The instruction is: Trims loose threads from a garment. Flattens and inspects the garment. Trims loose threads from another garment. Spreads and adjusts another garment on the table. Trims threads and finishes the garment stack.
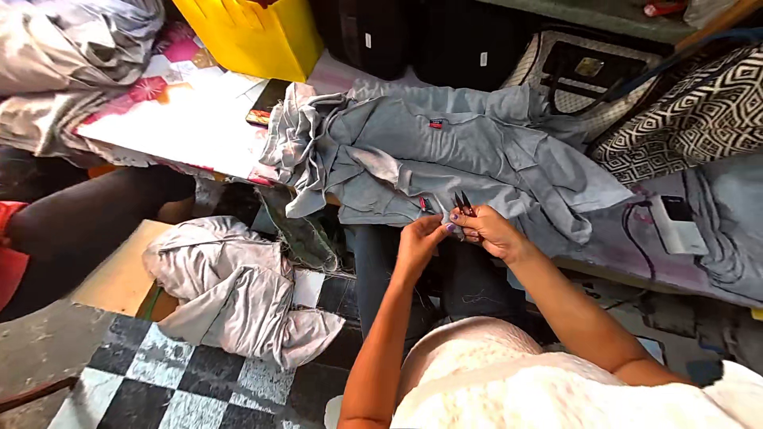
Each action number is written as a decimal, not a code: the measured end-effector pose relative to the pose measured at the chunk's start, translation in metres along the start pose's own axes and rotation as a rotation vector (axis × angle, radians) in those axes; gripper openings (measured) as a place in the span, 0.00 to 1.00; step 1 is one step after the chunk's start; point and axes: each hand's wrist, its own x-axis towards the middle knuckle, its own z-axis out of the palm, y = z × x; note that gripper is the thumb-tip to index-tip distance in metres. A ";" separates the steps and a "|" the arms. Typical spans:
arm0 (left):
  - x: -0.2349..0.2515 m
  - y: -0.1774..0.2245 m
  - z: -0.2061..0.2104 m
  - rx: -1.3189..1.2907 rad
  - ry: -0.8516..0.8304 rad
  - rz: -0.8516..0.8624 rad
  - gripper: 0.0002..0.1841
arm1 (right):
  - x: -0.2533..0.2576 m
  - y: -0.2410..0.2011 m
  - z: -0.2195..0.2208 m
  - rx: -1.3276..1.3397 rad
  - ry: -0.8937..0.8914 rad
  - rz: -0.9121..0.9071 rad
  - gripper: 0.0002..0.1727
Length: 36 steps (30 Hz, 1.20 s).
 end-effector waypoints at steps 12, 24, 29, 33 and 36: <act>-0.011 -0.015 0.005 0.061 0.102 -0.013 0.09 | -0.003 0.011 0.003 -0.075 -0.011 -0.045 0.05; -0.025 -0.037 -0.001 -0.147 0.082 -0.108 0.04 | -0.050 0.027 -0.014 -0.649 -0.091 0.006 0.27; -0.024 -0.043 0.001 -0.179 0.094 -0.090 0.04 | -0.030 0.043 -0.001 -0.746 -0.019 0.000 0.29; -0.022 -0.046 -0.001 -0.032 0.031 -0.175 0.09 | -0.027 0.050 0.000 -0.767 0.020 -0.074 0.29; -0.024 -0.042 0.002 -0.082 0.014 -0.173 0.16 | -0.036 0.053 0.003 -0.776 0.060 -0.249 0.27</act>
